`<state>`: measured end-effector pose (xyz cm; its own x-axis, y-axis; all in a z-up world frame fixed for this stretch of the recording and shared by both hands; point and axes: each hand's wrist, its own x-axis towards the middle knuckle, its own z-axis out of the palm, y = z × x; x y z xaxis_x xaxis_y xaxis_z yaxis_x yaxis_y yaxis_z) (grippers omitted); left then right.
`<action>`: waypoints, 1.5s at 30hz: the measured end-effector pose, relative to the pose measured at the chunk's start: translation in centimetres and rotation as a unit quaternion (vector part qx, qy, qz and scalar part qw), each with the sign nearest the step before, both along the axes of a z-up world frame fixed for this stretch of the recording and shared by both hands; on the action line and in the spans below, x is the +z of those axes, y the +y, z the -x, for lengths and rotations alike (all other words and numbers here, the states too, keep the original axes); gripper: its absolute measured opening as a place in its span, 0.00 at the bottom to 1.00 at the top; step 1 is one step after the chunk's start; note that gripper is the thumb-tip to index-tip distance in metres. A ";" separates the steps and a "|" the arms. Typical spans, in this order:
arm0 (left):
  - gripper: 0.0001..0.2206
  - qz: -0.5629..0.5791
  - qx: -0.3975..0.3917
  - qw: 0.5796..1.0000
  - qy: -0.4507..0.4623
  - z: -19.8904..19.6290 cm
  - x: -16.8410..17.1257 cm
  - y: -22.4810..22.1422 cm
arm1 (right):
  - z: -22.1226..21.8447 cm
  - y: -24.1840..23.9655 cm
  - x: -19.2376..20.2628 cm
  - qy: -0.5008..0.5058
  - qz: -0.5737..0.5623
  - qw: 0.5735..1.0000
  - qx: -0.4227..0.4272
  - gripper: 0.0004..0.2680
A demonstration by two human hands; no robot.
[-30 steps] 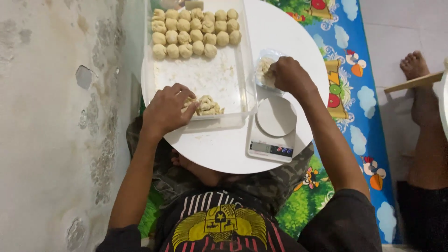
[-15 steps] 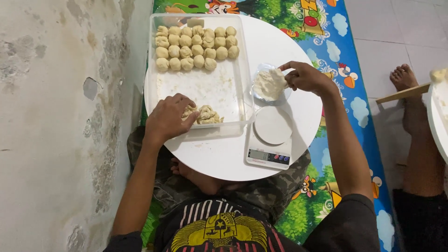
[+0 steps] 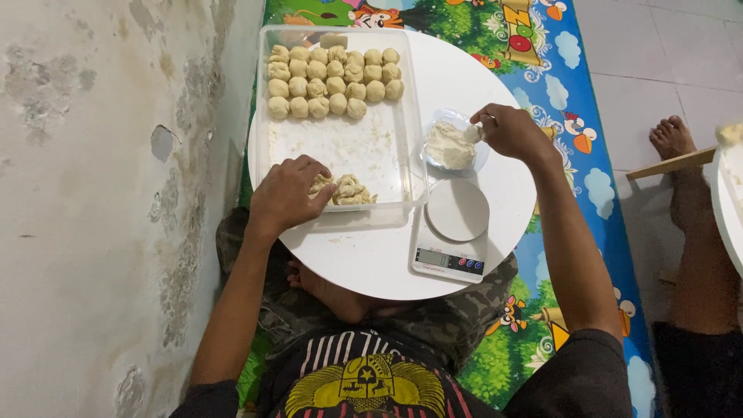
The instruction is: Portioning dough from a container and rolling it into small, uniform balls, occasionally using a digital scale for weight consistency.
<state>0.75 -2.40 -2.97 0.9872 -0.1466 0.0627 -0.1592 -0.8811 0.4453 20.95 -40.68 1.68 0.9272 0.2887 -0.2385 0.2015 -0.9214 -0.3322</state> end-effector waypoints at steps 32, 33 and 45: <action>0.17 0.164 -0.044 0.985 -0.007 0.9 2.5 0.0 | 3.2 3.7 2.6 -0.061 -0.174 0.982 0.051 0.11; 0.17 0.221 -0.044 0.974 -0.007 1.0 3.1 -0.1 | 3.3 4.0 2.5 -0.057 -0.228 0.970 0.059 0.11; 0.23 0.425 0.060 0.903 0.002 -4.2 -3.7 -2.5 | 11.0 16.5 -3.3 -0.046 -0.404 0.904 0.133 0.09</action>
